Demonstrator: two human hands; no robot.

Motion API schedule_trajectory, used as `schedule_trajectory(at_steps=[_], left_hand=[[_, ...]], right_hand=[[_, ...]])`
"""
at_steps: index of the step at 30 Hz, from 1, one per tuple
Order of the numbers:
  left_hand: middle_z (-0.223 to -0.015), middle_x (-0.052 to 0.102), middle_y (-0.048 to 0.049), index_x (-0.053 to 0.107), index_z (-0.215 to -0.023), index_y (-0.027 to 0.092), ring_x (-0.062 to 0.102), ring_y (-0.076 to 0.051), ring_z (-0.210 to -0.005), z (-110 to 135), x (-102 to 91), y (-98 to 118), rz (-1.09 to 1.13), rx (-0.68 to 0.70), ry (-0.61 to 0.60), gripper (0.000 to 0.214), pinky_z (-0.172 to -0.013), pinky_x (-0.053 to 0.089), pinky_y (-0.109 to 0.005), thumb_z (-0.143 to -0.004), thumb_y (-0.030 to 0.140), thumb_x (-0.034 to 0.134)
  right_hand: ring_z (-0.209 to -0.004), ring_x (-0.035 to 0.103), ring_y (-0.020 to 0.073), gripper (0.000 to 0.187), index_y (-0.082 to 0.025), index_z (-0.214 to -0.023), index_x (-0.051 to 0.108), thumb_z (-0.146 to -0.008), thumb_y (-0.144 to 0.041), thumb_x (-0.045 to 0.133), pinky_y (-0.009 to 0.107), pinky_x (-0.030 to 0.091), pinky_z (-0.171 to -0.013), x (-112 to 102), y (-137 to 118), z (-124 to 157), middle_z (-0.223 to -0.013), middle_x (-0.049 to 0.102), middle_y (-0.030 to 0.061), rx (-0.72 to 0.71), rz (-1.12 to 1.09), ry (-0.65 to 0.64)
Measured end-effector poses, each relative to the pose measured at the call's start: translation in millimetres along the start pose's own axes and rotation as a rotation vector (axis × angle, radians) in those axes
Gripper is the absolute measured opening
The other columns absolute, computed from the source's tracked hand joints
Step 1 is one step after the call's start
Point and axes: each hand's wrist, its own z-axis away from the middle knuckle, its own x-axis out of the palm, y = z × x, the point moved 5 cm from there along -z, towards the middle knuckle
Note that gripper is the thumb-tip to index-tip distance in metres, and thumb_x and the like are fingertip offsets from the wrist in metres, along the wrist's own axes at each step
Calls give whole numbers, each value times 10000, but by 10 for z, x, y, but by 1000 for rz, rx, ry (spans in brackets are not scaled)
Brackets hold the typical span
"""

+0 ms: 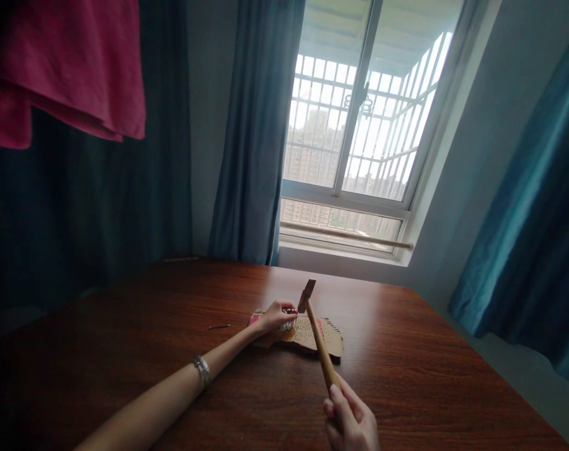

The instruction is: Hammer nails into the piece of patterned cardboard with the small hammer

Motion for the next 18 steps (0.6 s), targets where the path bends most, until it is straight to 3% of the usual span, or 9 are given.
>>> schedule_trajectory(at_steps=[18], left_hand=[[-716,652,-24,679,-772,113,557,-147,-690,14,2,21,-3,1,-12,224,-612,386,-205,-662,283,583]], right_hand=[[-273,210,-19,662,-148,-1068,588,-527,-507,720,120,129,-272,66,-83,31,-497,449,-70,-14,35,-39]])
